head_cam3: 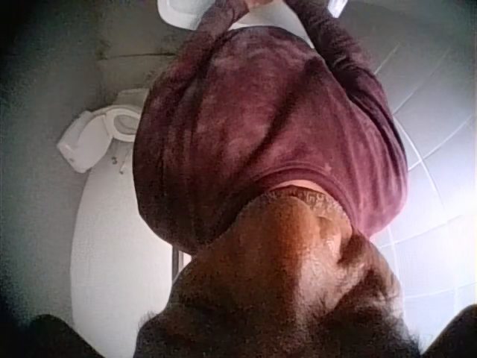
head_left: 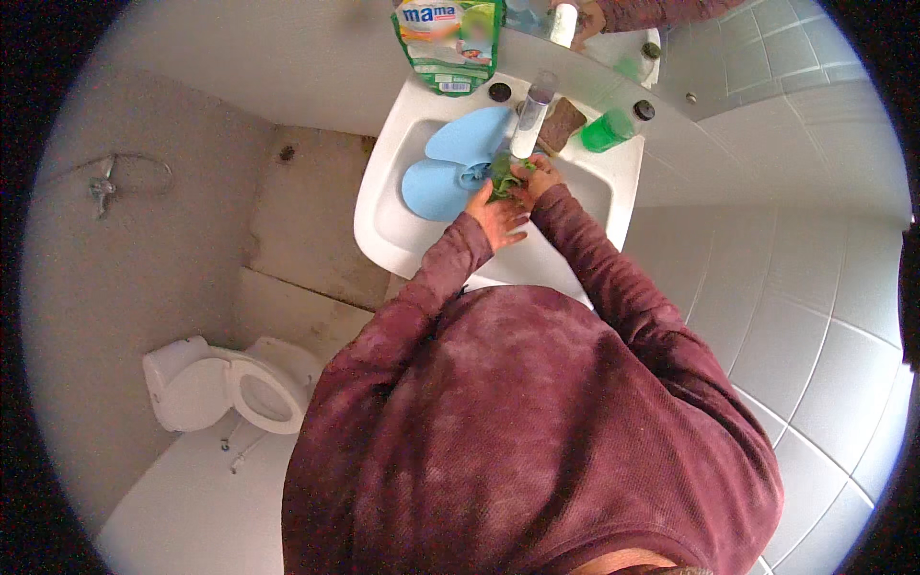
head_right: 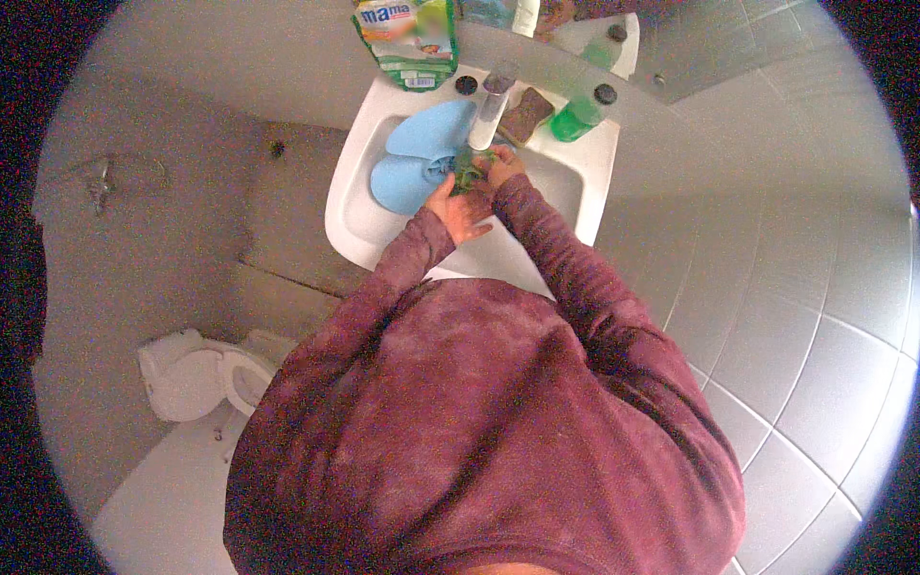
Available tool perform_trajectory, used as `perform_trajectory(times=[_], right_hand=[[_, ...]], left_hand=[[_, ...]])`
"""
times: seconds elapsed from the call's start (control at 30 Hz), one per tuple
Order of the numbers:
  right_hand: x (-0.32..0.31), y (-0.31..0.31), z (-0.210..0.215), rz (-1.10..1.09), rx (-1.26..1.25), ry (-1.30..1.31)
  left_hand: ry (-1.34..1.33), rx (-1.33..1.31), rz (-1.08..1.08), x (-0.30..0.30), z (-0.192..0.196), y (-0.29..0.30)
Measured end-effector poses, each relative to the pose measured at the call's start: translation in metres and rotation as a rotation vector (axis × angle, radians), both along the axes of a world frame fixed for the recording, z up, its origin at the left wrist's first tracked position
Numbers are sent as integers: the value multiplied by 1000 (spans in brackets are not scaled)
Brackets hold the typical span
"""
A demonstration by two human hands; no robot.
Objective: The person washes a green cloth in a bathroom sink, then carries a blue fan blade and the cloth to a tiled room. They sit on the floor and wipe the fan's cage, motor housing, and base with the cloth. After cleaning, they stand, walk to a window, and hang the cloth to dry.
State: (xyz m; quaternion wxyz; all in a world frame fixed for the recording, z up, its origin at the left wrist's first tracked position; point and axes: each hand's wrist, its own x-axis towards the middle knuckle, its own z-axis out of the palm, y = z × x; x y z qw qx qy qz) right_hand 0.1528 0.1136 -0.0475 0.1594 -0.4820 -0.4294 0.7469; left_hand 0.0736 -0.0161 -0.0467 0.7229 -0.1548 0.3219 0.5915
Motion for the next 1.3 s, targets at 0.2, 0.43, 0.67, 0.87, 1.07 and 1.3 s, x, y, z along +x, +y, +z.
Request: perform_trajectory(times=[0.2,0.43,0.67,0.87,1.07,1.3], right_hand=[[11,-5,8,108,242,27],[63,29,-16,408,466,-279],[20,30,-5,684,602,-631],[13,17,7,310,351,-361],[19,-1,21,109,273,-107],[41,-33,17,300,905,-248]], left_hand=[[-1,-2,256,-20,-35,58],[1399,-55,-124,11,-81,52],[2086,252,-696,18,-25,20],[1949,90,-485,19,3,-18],[24,23,-220,15,-16,-12],[-422,399,309,25,-59,36]])
